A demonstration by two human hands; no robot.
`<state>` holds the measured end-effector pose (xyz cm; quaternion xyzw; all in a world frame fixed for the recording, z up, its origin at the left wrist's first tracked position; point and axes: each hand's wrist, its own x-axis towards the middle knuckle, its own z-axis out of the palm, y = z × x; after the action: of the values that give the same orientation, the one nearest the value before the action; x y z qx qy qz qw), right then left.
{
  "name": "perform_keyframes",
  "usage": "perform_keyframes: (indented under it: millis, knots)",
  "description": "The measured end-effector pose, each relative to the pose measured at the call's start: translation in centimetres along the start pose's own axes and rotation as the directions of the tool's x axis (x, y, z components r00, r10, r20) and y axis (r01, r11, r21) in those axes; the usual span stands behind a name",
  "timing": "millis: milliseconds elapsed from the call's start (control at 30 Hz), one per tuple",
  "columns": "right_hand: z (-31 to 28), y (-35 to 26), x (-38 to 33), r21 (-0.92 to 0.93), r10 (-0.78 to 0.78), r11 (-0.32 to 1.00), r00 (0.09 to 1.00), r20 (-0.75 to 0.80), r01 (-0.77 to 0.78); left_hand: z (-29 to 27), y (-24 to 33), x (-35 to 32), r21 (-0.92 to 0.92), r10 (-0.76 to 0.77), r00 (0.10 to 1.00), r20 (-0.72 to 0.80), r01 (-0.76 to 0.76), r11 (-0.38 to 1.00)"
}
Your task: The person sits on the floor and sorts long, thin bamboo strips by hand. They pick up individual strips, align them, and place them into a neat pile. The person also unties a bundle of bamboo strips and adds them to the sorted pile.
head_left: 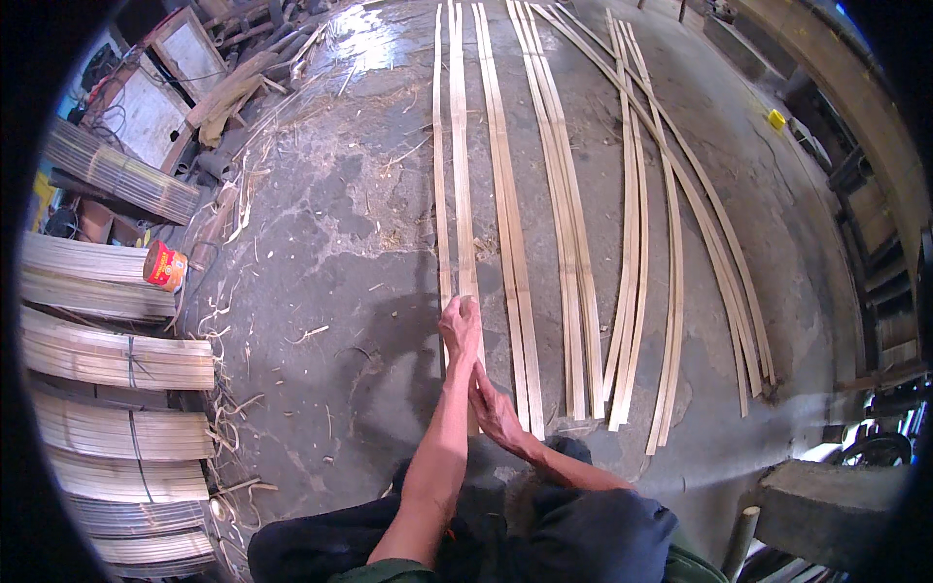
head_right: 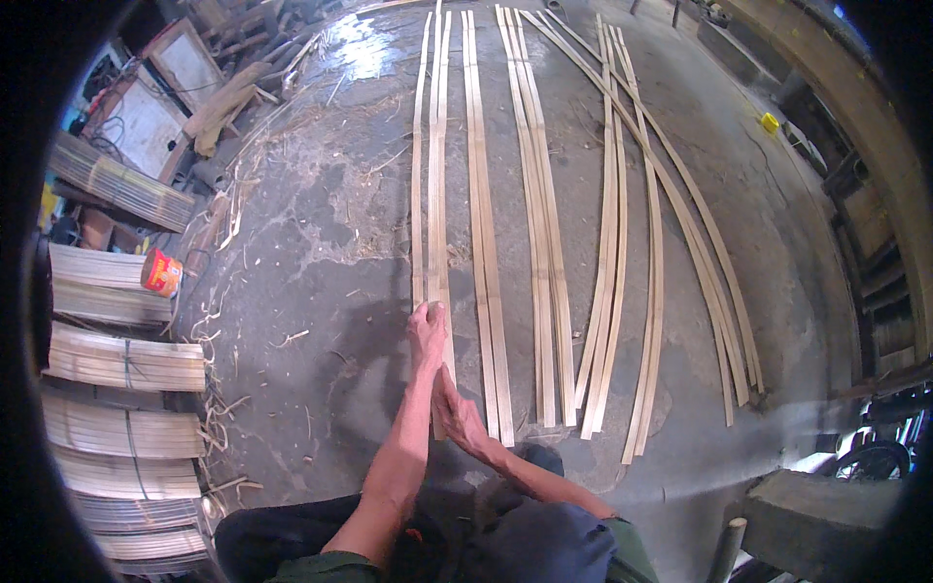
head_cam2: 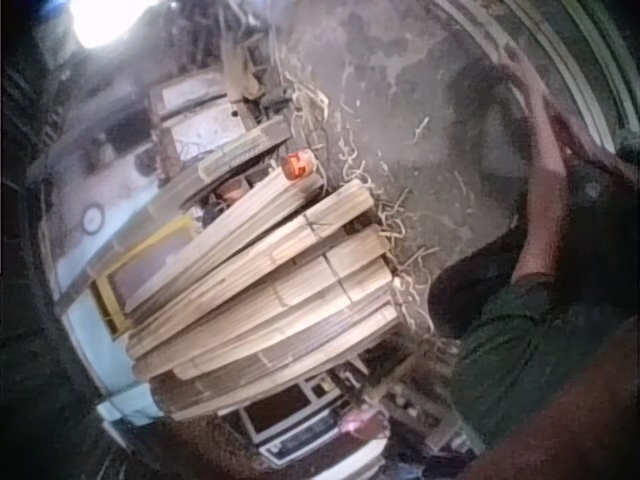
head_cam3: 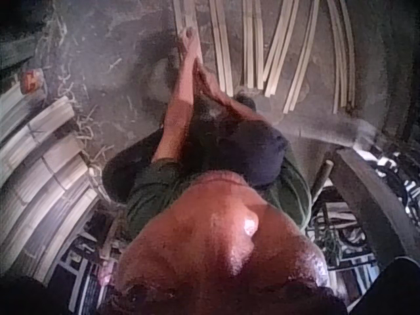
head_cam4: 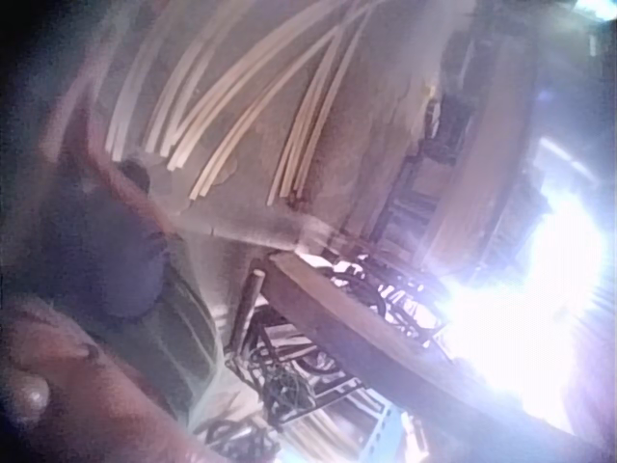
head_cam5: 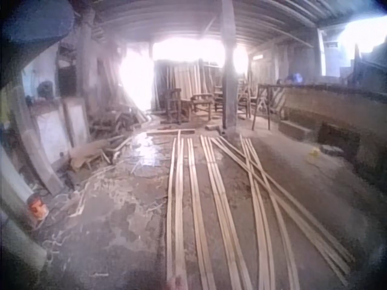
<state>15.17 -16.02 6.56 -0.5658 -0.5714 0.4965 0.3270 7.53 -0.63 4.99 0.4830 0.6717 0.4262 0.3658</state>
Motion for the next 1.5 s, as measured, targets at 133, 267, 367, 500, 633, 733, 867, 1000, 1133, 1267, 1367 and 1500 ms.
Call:
perform_keyframes:
  millis: [133, 267, 367, 500, 633, 733, 867, 1000, 1133, 1267, 1367, 1500]
  knots:
    - [0.9, -0.5, 1.8, 0.005, -0.004, 1.000, 0.999, -0.036, 0.004, -1.2, -3.4, 2.1, 0.234, 0.172, 0.977, -0.127, -0.139, 0.962]
    - [0.7, -0.3, 2.2, -0.009, 0.039, 0.999, 0.999, -0.004, -0.039, -2.8, -5.0, 0.8, 0.521, 0.235, 0.954, -0.184, -0.108, 0.847]
    - [0.8, 2.2, 2.1, -0.056, -0.038, 0.998, 0.999, -0.001, 0.038, -2.9, -4.2, -0.4, 0.606, 0.179, 0.981, -0.069, -0.101, 0.789]
    - [1.7, 2.6, 2.3, -0.146, -0.069, 0.987, 0.997, 0.038, 0.074, -3.9, -4.9, -0.3, 0.644, 0.187, 0.981, -0.042, -0.116, 0.756]
    - [1.2, 2.6, 2.3, -0.101, 0.031, 0.995, 0.997, 0.067, -0.024, -3.7, -4.2, -0.8, 0.641, 0.152, 0.985, -0.080, -0.066, 0.765]
    - [1.6, 2.4, 2.8, -0.080, -0.021, 0.996, 0.998, 0.061, 0.026, -4.1, -4.9, -0.7, 0.643, 0.146, 0.983, -0.108, -0.042, 0.765]
    - [1.3, 1.7, 3.0, -0.098, 0.038, 0.995, 0.997, 0.066, -0.032, -4.2, -5.0, -1.0, 0.643, 0.126, 0.986, -0.111, -0.025, 0.765]
    - [1.6, 1.9, 3.1, -0.132, 0.019, 0.991, 0.999, 0.050, -0.012, -4.2, -4.8, -1.0, 0.579, 0.141, 0.984, -0.111, -0.051, 0.813]
    - [2.0, 1.5, 3.0, -0.239, 0.008, 0.971, 0.997, 0.073, 0.010, -5.2, -5.5, -0.6, 0.551, 0.145, 0.982, -0.120, -0.056, 0.833]
    - [1.4, 3.1, 3.7, -0.413, 0.021, 0.910, 0.993, 0.116, 0.029, -4.1, -4.0, -1.5, 0.565, 0.114, 0.988, -0.103, -0.036, 0.824]
    - [1.8, 3.2, 3.5, -0.528, 0.053, 0.849, 0.990, 0.129, 0.023, -4.0, -4.1, -1.6, 0.603, 0.146, 0.983, -0.109, -0.051, 0.796]
    - [2.2, 3.1, 3.2, -0.591, 0.026, 0.806, 0.995, 0.093, 0.034, -3.7, -4.4, -1.8, 0.636, 0.139, 0.982, -0.126, -0.027, 0.771]
